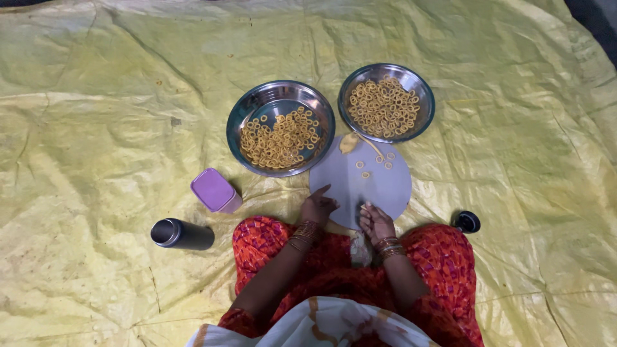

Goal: The person sits on a yellow tarp and rolls small pieces of dough into thin ropes on a white board. They then fold and pinch the ropes into small rings, placing them into a metal bowl. The process is repeated continuously.

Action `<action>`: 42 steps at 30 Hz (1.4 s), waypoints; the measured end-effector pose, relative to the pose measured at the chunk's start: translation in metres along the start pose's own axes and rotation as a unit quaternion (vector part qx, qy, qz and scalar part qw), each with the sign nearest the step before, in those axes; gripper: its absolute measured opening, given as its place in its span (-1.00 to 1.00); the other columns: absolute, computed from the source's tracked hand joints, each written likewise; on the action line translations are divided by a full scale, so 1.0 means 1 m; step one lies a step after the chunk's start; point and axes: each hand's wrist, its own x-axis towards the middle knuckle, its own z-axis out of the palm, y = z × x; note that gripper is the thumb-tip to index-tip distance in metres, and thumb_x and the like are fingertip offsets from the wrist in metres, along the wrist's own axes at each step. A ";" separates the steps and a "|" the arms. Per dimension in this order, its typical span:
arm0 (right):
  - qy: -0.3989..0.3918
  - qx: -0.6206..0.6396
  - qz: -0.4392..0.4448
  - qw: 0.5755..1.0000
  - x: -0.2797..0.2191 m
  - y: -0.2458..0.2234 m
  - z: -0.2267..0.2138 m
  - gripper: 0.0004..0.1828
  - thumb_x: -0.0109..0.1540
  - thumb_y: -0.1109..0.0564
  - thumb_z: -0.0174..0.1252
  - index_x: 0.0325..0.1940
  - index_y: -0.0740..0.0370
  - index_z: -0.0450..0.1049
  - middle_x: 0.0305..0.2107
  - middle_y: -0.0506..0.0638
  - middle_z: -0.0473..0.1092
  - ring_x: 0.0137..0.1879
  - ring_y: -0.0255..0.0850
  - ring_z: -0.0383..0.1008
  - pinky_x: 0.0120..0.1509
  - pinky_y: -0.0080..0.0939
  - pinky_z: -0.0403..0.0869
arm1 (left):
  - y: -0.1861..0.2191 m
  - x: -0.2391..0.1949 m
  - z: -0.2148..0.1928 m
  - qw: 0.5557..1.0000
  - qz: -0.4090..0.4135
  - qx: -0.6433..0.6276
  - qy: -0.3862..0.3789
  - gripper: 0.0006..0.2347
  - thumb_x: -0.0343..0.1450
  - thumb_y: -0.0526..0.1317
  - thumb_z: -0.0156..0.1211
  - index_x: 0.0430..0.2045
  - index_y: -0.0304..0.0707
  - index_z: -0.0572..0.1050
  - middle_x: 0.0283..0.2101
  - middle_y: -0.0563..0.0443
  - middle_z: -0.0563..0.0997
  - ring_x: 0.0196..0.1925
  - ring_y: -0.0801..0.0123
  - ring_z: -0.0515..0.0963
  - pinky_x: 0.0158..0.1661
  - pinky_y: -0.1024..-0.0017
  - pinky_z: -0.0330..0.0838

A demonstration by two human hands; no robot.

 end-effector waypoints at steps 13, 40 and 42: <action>-0.001 -0.225 -0.150 0.963 0.033 0.035 0.003 -0.74 0.27 0.36 0.09 0.00 0.33 0.60 -0.32 -0.04 0.55 -0.37 -0.35 0.45 -0.29 -0.35 0.46 | -0.013 0.060 0.019 0.996 -0.067 -0.058 0.012 -0.53 0.23 -0.42 0.35 0.09 -0.24 0.53 -0.40 -0.07 0.75 -0.49 0.51 0.63 -0.42 0.47 0.55; 0.011 -0.093 -0.176 0.980 0.045 0.033 -0.004 -0.72 0.23 0.35 0.07 -0.03 0.34 0.61 -0.27 -0.03 0.57 -0.33 -0.36 0.47 -0.27 -0.37 0.44 | -0.073 0.133 0.086 0.931 0.124 0.296 -0.173 -0.82 0.35 -0.13 0.25 -0.29 -0.15 0.68 -0.23 -0.27 0.67 -0.13 -0.12 0.65 -0.09 0.13 0.56; -0.020 -0.090 -0.163 0.982 0.042 0.033 0.001 -0.71 0.24 0.35 0.05 -0.03 0.34 0.61 -0.26 0.00 0.57 -0.36 -0.34 0.42 -0.30 -0.37 0.41 | -0.083 0.110 0.078 0.951 0.044 0.265 -0.151 -0.83 0.33 -0.13 0.28 -0.33 -0.12 0.70 -0.29 -0.22 0.70 -0.20 -0.04 0.69 -0.13 0.18 0.58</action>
